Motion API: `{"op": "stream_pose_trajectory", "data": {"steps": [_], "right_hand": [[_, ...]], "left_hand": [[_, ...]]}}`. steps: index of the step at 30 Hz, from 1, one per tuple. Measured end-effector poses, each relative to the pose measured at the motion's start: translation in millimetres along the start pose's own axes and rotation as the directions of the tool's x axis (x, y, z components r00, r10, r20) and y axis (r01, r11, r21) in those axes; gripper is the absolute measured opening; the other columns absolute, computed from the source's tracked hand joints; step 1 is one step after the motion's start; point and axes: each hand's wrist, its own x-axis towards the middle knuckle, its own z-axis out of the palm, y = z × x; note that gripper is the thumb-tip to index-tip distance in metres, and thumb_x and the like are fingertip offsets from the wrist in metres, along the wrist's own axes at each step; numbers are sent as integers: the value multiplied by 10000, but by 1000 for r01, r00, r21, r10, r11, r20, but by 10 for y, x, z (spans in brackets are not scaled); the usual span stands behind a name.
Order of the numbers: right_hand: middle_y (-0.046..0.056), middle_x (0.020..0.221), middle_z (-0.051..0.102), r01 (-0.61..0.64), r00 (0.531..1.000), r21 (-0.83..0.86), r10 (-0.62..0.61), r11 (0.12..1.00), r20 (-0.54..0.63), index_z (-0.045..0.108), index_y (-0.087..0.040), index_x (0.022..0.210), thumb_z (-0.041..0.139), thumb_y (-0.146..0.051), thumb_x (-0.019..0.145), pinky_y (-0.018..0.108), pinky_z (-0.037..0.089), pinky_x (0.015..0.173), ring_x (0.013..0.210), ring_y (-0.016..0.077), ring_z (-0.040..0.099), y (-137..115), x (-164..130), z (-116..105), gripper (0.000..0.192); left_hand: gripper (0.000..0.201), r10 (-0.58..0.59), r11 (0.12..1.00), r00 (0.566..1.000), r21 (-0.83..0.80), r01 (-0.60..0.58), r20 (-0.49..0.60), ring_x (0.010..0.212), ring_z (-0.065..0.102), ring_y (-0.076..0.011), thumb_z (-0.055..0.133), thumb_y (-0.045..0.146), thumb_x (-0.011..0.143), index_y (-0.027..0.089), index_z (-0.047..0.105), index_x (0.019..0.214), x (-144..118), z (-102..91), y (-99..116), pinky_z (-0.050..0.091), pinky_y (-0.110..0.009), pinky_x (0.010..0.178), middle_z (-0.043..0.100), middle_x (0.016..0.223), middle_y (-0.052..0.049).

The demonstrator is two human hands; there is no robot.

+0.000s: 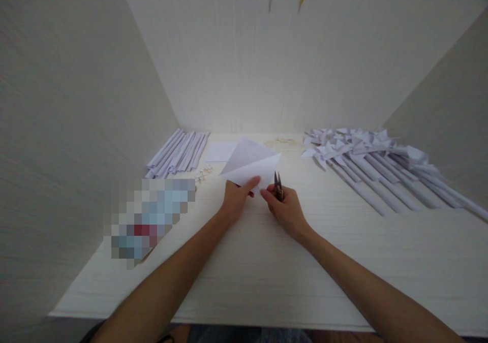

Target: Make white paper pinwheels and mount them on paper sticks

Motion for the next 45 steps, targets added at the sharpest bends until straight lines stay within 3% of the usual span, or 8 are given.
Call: {"op": "stream_pose_trajectory", "data": {"steps": [5, 9, 16, 21, 26, 31, 37, 45], "right_hand": [[-100, 387, 331, 14, 1000, 13, -14, 1000, 2, 435, -179, 589, 573, -344, 670, 198, 184, 343, 333, 39, 272, -4, 14, -16, 230], [-101, 395, 340, 0, 1000, 18, 0, 1000, 0, 468, -174, 626, 581, -333, 657, 198, 193, 341, 334, 41, 280, -9, 22, -18, 198], [-96, 429, 363, 31, 997, -11, -31, 999, 75, 506, -170, 664, 570, -317, 684, 190, 218, 341, 345, 37, 306, -18, -4, -3, 162], [-106, 424, 348, 12, 996, 62, -17, 998, 90, 526, -169, 727, 580, -330, 683, 178, 216, 325, 334, 31, 299, -49, -33, 26, 175], [-108, 372, 350, -28, 1000, 173, 28, 985, 6, 509, -165, 684, 589, -315, 654, 176, 171, 300, 304, 29, 274, -67, -15, 17, 173], [-111, 359, 330, -31, 999, 264, 22, 964, 36, 542, -155, 700, 577, -268, 645, 177, 140, 297, 295, 27, 252, -70, -13, -3, 130], [-110, 390, 320, 0, 999, 123, 6, 992, -51, 556, -152, 677, 645, -279, 599, 189, 171, 322, 330, 29, 261, -36, 9, -5, 173], [-101, 416, 308, 24, 998, 16, -23, 1000, -66, 534, -159, 632, 677, -347, 576, 198, 180, 341, 359, 37, 261, -25, 18, -17, 242]], "left_hand": [[203, -3, 996, 998, 89, -2, 55, 383, 415, -55, 705, 240, 497, 128, 543, 548, -21, 2, 12, 327, -184, 364, 516, 471, 41], [209, 29, 991, 999, 130, -31, 17, 365, 402, -57, 696, 241, 508, 134, 517, 501, -18, -3, 8, 314, -191, 364, 485, 420, 49], [257, -22, 994, 982, -111, 1, -188, 451, 479, -60, 725, 249, 460, 130, 563, 621, 40, -22, 35, 356, -180, 407, 562, 546, 36], [281, -86, 974, 985, -221, 51, -149, 460, 496, -54, 725, 239, 464, 135, 575, 677, 6, 7, 70, 375, -177, 420, 585, 600, 32], [216, -7, 1000, 997, -15, 6, -73, 427, 481, -68, 708, 248, 499, 122, 575, 614, -46, 28, 29, 375, -189, 399, 571, 527, 21], [185, 65, 992, 995, 113, -57, -70, 401, 455, -69, 690, 245, 521, 128, 547, 539, -61, 30, 44, 355, -186, 377, 534, 462, 30], [182, 85, 984, 995, 164, -74, -58, 404, 460, -75, 681, 257, 529, 133, 548, 534, -78, 33, 64, 363, -192, 385, 541, 467, 27], [153, 94, 967, 994, 244, -79, -49, 404, 473, -87, 670, 259, 534, 131, 589, 560, -95, 37, 55, 369, -197, 382, 564, 471, 13]]}}
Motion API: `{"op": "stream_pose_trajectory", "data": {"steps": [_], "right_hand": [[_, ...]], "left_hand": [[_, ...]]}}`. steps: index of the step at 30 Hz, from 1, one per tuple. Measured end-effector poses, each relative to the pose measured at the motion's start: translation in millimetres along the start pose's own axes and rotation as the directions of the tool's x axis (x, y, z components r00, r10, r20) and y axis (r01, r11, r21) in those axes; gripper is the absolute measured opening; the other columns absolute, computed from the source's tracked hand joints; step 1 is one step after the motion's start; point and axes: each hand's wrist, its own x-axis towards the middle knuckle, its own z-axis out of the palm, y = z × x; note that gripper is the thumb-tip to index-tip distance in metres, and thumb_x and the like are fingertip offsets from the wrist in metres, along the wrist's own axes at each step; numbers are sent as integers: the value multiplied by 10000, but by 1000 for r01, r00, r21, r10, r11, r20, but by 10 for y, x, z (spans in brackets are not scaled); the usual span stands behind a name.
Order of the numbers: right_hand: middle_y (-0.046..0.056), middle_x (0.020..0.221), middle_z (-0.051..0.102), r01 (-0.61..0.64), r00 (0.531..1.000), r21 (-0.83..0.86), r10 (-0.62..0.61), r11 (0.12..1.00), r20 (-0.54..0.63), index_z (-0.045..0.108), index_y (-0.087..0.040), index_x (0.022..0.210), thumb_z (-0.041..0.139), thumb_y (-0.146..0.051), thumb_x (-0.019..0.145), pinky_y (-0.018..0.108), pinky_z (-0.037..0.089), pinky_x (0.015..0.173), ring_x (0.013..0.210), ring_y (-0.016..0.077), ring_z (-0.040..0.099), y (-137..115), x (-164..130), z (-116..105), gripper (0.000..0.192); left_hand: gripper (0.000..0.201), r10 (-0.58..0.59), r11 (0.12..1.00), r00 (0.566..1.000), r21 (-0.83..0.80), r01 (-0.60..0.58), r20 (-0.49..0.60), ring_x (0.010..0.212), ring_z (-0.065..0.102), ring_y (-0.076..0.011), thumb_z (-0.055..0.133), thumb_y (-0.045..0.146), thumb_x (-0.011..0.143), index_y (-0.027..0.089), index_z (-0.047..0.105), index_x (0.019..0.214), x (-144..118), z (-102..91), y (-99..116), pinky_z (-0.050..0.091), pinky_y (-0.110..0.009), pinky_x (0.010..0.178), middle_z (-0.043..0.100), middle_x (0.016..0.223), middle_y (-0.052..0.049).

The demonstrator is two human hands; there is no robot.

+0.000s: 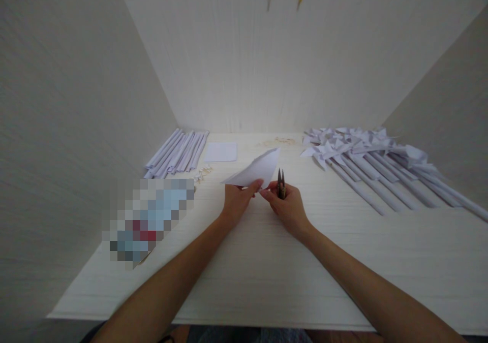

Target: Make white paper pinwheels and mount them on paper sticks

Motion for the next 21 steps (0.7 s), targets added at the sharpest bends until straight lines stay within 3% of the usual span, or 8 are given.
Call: {"op": "stream_pose_trajectory", "data": {"steps": [21], "right_hand": [[-102, 367, 329, -70, 998, 109, 69, 992, 15, 462, -168, 593, 645, -397, 607, 181, 151, 308, 320, 28, 248, -27, -3, 4, 294]], "left_hand": [[140, 1, 996, 1000, -85, 2, 30, 409, 464, -78, 676, 231, 524, 138, 574, 545, -1, 15, -14, 357, -190, 379, 551, 469, 24]]}}
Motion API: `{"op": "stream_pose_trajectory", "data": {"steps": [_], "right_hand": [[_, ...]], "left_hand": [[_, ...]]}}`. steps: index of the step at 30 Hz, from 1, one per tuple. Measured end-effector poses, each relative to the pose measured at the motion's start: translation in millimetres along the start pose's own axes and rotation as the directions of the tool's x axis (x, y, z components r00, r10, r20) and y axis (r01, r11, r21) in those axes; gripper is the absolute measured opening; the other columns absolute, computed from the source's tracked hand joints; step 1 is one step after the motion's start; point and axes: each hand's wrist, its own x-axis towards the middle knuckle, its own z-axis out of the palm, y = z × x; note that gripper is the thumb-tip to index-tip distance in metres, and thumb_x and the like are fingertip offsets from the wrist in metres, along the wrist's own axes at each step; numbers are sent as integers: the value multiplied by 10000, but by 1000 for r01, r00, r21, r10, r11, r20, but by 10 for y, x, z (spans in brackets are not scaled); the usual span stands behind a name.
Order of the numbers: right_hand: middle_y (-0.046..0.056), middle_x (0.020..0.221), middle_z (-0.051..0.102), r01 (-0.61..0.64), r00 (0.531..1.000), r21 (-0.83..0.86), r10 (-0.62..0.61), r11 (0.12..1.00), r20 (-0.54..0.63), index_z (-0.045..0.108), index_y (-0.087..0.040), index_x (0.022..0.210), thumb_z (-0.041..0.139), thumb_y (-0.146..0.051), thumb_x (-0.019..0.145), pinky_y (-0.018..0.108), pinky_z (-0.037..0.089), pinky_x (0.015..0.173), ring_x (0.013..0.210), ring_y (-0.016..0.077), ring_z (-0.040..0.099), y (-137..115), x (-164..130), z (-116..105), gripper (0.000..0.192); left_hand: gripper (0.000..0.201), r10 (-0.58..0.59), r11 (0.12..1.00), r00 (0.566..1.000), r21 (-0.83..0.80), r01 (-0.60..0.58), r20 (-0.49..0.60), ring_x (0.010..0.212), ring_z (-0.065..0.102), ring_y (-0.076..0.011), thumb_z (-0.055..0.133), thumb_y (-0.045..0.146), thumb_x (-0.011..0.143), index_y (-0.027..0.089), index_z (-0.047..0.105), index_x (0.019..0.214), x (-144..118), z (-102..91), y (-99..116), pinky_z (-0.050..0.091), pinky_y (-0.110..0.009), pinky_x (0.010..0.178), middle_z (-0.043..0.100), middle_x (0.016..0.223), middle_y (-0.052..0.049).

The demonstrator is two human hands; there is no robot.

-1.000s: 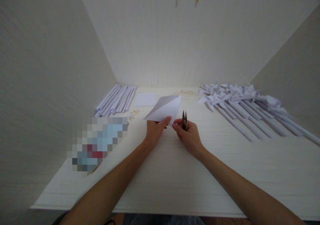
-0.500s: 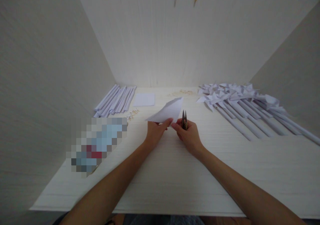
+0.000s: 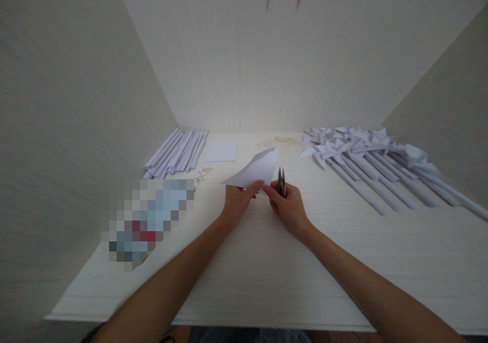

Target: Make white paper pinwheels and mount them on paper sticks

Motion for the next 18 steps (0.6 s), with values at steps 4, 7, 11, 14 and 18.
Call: {"op": "stream_pose_trajectory", "data": {"steps": [4, 7, 11, 14, 18], "right_hand": [[-102, 364, 334, 6, 1000, 4, -6, 1000, 0, 463, -168, 601, 644, -390, 606, 183, 152, 305, 316, 29, 251, -5, -2, 6, 287], [-101, 366, 340, 8, 1000, 10, -8, 1000, 12, 462, -170, 602, 632, -382, 620, 183, 159, 306, 315, 29, 252, -1, -1, 8, 273], [-101, 365, 341, 13, 1000, 1, -13, 1000, 12, 461, -171, 601, 626, -375, 626, 184, 166, 308, 313, 31, 257, 0, -1, 7, 264], [-102, 366, 340, 13, 1000, 12, -13, 1000, 16, 456, -172, 591, 620, -367, 634, 183, 170, 310, 315, 30, 260, 0, -1, 8, 258], [-103, 369, 342, 8, 1000, 30, -9, 1000, 28, 453, -172, 587, 616, -354, 640, 180, 172, 310, 317, 28, 262, 6, 3, 11, 250]], "left_hand": [[157, -19, 999, 1000, -40, 19, -5, 422, 470, -78, 684, 232, 514, 133, 573, 563, 3, 3, -12, 362, -191, 381, 561, 495, 21], [167, -34, 998, 999, -51, 33, -15, 421, 465, -77, 690, 233, 507, 132, 569, 560, 0, 9, -9, 361, -191, 380, 561, 498, 18], [170, -23, 999, 1000, -38, 22, -18, 421, 463, -79, 686, 246, 512, 133, 568, 559, -4, 11, -8, 363, -195, 382, 563, 505, 11], [170, -9, 999, 1000, -34, 8, -8, 422, 463, -79, 683, 254, 522, 135, 571, 568, -4, 8, -14, 368, -195, 387, 563, 506, 11], [169, -3, 999, 1000, -47, 3, 1, 426, 463, -77, 685, 248, 522, 137, 569, 576, -4, 6, -20, 367, -190, 386, 560, 509, 16]]}}
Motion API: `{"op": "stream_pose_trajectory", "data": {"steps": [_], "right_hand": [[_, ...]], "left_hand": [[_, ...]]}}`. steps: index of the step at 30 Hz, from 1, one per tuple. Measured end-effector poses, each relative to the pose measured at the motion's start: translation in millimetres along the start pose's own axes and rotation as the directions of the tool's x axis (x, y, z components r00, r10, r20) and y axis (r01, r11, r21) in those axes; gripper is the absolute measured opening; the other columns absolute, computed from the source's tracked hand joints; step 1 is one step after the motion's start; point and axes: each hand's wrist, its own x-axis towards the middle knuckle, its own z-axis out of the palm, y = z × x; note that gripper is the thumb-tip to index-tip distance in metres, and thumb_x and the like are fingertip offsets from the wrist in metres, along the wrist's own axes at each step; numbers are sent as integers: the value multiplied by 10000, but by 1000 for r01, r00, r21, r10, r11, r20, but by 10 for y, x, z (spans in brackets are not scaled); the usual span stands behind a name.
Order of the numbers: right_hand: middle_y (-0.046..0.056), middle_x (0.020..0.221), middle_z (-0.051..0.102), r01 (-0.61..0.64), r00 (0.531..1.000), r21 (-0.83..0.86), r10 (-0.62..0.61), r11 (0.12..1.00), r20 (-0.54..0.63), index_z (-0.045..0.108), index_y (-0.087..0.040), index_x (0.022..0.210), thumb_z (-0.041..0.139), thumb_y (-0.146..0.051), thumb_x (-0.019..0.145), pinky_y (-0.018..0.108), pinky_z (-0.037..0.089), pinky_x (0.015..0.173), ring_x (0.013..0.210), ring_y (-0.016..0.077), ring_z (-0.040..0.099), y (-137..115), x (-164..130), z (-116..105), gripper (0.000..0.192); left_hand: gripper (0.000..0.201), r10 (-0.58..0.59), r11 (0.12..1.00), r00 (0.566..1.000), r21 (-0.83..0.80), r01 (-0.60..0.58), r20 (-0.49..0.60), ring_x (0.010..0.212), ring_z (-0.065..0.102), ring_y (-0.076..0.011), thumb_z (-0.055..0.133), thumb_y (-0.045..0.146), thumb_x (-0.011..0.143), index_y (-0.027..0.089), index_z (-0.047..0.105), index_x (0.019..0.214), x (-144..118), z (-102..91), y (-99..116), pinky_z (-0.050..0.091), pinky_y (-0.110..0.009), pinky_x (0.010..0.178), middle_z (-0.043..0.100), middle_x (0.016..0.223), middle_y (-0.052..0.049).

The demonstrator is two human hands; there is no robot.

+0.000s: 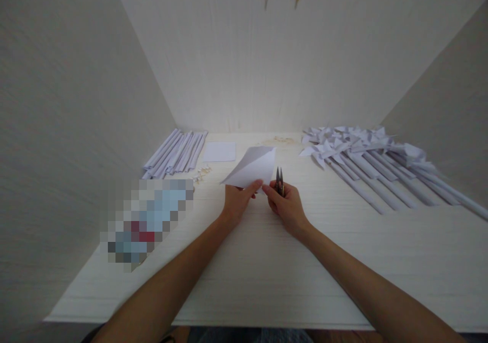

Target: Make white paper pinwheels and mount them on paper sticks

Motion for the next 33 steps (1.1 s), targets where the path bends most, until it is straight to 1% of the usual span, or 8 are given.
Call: {"op": "stream_pose_trajectory", "data": {"steps": [5, 10, 14, 22, 24, 29, 31, 33], "right_hand": [[-105, 365, 339, -6, 1000, 22, 6, 1000, 2, 445, -175, 584, 627, -343, 624, 180, 164, 302, 309, 28, 263, 2, 3, 2, 251], [-113, 362, 328, -12, 1000, 109, 12, 994, -3, 427, -184, 584, 659, -327, 580, 173, 148, 293, 299, 23, 255, -14, -3, -3, 272], [-115, 359, 323, -13, 1000, 136, 14, 991, -5, 419, -184, 565, 672, -313, 570, 170, 141, 289, 293, 17, 248, -26, -3, -2, 283], [-112, 346, 337, -29, 1000, 135, 28, 990, 11, 484, -167, 612, 647, -286, 597, 172, 124, 287, 287, 20, 255, -22, -8, 4, 203], [-110, 347, 339, -23, 1000, 136, 22, 991, 8, 489, -165, 612, 641, -275, 601, 174, 123, 286, 286, 22, 258, -15, -6, -1, 188], [-110, 353, 336, -20, 1000, 127, 20, 992, 3, 485, -167, 620, 631, -269, 616, 175, 128, 289, 289, 24, 266, 1, 2, -6, 178], [-112, 362, 328, -19, 1000, 120, 19, 993, 4, 483, -168, 633, 630, -279, 623, 175, 129, 291, 294, 24, 262, -8, 0, 0, 185], [-116, 380, 310, -23, 999, 135, 19, 991, 29, 487, -171, 673, 609, -317, 653, 175, 133, 296, 302, 24, 256, -30, -11, 9, 191]], "left_hand": [[175, -17, 1000, 1000, 3, 17, 6, 429, 461, -78, 682, 259, 519, 135, 572, 577, 5, 0, -13, 362, -193, 387, 558, 511, 11], [197, -57, 998, 996, -23, 59, 70, 431, 446, -72, 688, 276, 503, 134, 570, 572, 27, -13, -44, 358, -197, 393, 543, 520, 15], [202, -94, 993, 990, -60, 101, 109, 437, 441, -71, 695, 265, 488, 134, 568, 573, 31, -16, -43, 348, -197, 395, 531, 512, 20], [209, -86, 989, 994, -119, 93, 60, 422, 439, -64, 701, 241, 480, 135, 556, 588, 47, -19, -44, 341, -196, 398, 526, 505, 32], [212, -88, 988, 994, -118, 95, 64, 423, 447, -68, 701, 245, 483, 135, 561, 598, 48, -20, -45, 343, -198, 398, 535, 512, 29], [187, -65, 997, 994, -24, 68, 92, 399, 439, -69, 691, 252, 511, 130, 561, 567, 44, -30, -40, 343, -197, 385, 523, 469, 28], [182, -51, 999, 996, 3, 51, 77, 395, 439, -68, 687, 253, 517, 130, 563, 566, 51, -35, -39, 345, -195, 382, 526, 467, 29], [180, -47, 999, 998, -4, 47, 37, 411, 453, -70, 684, 253, 518, 129, 569, 579, 66, -41, -36, 348, -191, 384, 538, 483, 27]]}}
